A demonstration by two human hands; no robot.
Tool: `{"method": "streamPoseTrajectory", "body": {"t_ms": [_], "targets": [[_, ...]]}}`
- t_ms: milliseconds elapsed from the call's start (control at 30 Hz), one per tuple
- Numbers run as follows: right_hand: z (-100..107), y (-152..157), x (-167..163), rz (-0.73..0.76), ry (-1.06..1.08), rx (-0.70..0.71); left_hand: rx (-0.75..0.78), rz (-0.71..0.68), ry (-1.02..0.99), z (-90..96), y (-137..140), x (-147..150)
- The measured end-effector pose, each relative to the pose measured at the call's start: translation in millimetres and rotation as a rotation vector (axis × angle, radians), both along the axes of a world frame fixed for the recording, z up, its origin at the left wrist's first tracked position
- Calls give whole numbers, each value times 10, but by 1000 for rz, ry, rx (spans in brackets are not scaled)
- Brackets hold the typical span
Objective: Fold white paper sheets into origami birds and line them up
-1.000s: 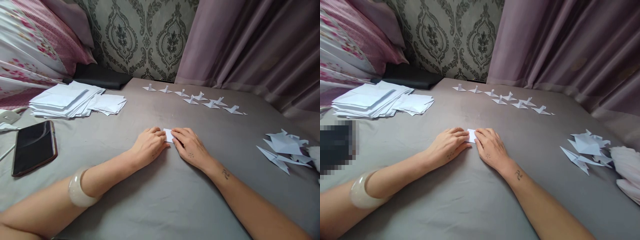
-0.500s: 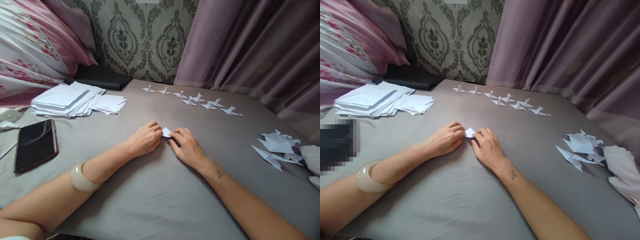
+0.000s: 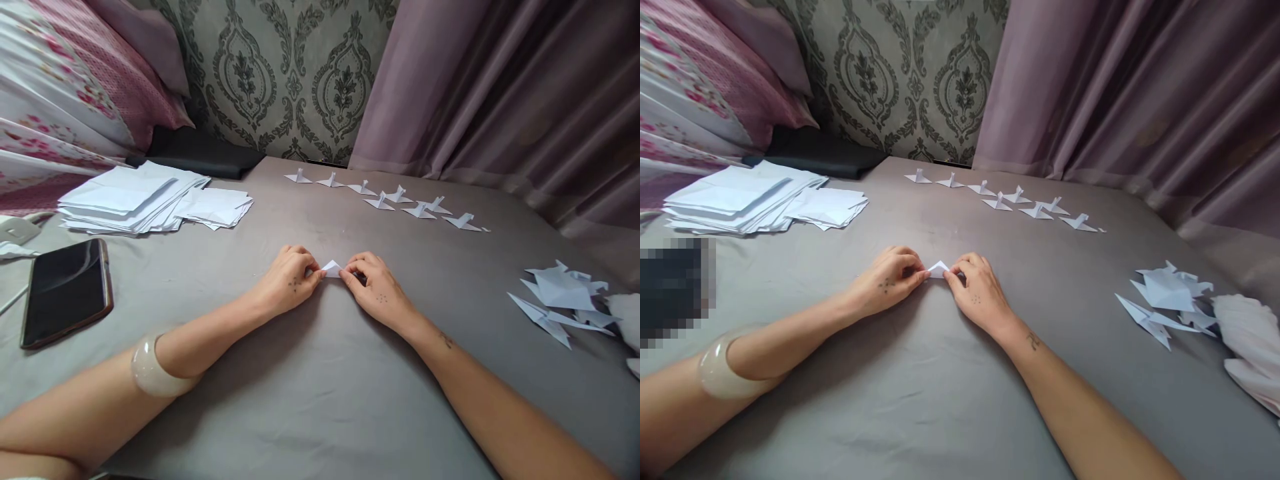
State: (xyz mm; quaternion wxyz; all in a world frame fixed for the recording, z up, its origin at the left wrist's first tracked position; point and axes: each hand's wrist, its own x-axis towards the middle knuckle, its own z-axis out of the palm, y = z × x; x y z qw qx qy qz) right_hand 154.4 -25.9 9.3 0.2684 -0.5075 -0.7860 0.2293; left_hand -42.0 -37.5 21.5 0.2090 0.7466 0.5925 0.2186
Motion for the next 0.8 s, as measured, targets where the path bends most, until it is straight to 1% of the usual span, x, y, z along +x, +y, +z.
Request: {"method": "streamPoseTrajectory", "body": {"t_ms": [67, 167, 400, 533, 633, 733, 800], "targets": [[13, 21, -9, -19, 15, -31, -23, 33, -29, -8, 19, 8], [28, 38, -28, -62, 25, -57, -14, 52, -38, -23, 41, 17], [-14, 74, -47, -130, 37, -27, 48, 49, -39, -62, 59, 26], [-3, 79, -60, -146, 30, -58, 2, 79, -73, -71, 66, 15], [12, 83, -67, -163, 21, -89, -30, 76, -86, -56, 79, 10], [4, 97, -62, -162, 26, -91, -81, 72, -53, -22, 81, 20], [-10, 109, -50, -149, 38, -78, -85, 80, -24, -2, 74, 29]]}}
